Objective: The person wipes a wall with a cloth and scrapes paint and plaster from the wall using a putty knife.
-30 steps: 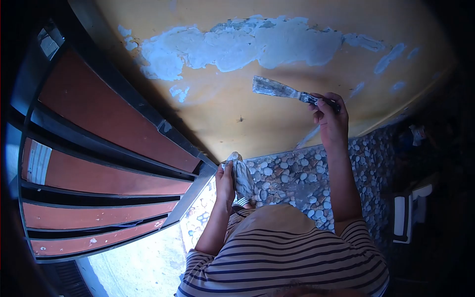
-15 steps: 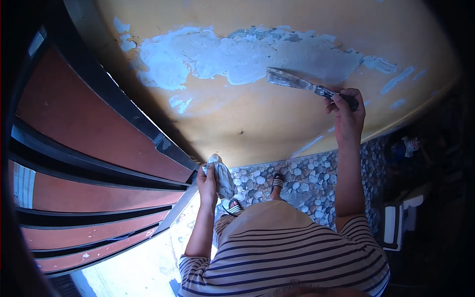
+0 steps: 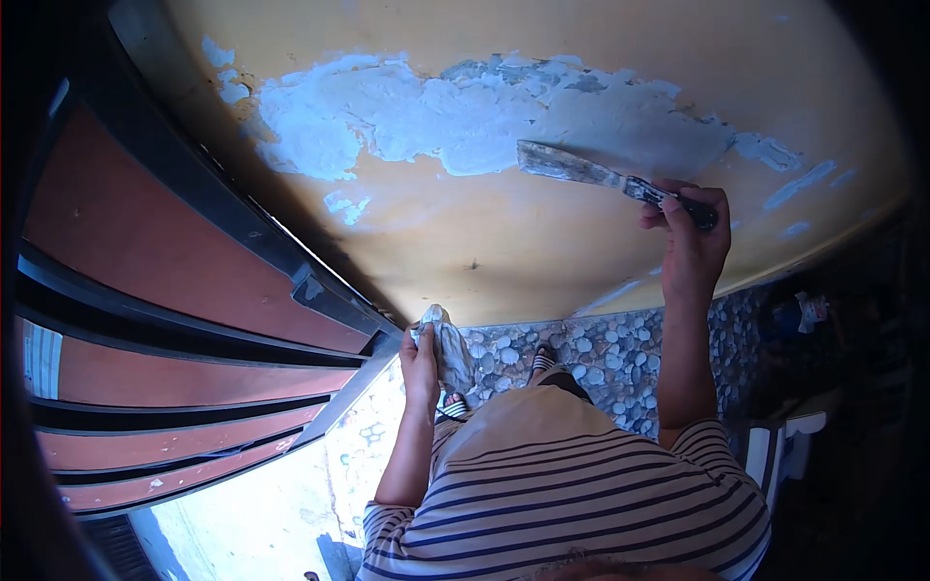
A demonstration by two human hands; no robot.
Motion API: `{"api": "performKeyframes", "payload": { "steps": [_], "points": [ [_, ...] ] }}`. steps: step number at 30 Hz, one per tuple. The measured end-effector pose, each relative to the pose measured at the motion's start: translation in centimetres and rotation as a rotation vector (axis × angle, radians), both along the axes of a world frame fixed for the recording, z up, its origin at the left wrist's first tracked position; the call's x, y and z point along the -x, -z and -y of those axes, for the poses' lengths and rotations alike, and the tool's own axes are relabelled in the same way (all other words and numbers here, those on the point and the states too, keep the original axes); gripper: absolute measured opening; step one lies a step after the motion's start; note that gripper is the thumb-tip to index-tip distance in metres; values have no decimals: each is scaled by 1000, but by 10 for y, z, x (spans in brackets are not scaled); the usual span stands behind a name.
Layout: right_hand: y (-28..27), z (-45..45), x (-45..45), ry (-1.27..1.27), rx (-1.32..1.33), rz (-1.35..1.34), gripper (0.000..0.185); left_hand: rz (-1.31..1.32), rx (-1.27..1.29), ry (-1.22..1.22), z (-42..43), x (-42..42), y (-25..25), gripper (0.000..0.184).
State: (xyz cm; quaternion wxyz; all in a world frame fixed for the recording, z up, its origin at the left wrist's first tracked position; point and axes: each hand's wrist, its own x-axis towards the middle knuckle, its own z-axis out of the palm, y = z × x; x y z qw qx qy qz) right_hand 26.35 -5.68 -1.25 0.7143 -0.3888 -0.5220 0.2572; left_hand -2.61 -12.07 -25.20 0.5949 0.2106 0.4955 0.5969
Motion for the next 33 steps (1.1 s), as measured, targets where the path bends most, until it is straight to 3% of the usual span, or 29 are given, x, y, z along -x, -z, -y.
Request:
{"api": "performKeyframes", "payload": {
  "steps": [33],
  "points": [
    [9, 7, 14, 107, -9, 4, 22, 23, 86, 41, 3, 10, 0, 16]
  ]
}}
